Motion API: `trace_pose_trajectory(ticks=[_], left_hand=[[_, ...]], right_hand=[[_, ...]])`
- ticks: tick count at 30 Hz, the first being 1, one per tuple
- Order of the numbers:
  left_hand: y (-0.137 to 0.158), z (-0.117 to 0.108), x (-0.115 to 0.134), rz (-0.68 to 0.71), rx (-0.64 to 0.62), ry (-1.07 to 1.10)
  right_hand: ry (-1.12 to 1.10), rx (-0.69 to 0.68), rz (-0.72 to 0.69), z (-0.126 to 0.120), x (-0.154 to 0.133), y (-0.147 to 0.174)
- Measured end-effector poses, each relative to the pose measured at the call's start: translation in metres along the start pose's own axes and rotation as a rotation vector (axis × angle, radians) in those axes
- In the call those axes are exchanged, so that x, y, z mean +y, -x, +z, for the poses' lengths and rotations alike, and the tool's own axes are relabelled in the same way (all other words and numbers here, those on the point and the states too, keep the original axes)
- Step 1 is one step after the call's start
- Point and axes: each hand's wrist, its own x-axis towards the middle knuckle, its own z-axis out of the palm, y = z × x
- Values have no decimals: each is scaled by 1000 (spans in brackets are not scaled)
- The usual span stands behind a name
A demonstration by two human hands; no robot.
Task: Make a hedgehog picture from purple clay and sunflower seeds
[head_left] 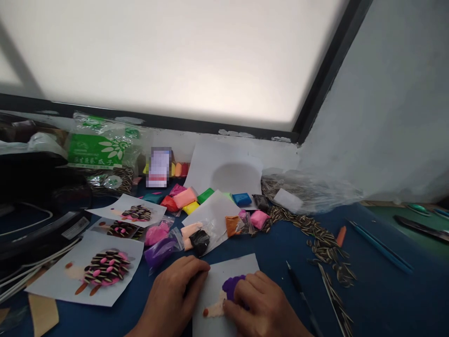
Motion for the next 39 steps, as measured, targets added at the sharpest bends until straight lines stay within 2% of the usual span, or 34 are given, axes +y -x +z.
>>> trace_pose_trajectory(ticks=[2,9,12,13,16,19,23,29,39], left_hand=[[0,0,0,3,5,1],[-2,-1,-5,38,-25,-34],[-3,-2,-7,57,-42,-55],[-3,-2,-7,57,-42,-58],[-2,-1,-4,42,-23,-49],[0,0,-1,16,11,-31],[0,1,-2,18,12,-27],[-1,0,-5,52,-10,-50],[-2,-2,-7,75,-10,-73]], right_hand=[[6,-17,-2,-1,0,-2],[-58,104,75,10,0,4],[-96,79,116,0,0,1],[-101,25,135,-3,1,-1],[-98,22,120,-5,1,-2],[-79,119,88,6,1,4],[-63,85,75,15,1,8],[-14,32,12,5,1,1],[-104,24,127,-8,-1,-4]])
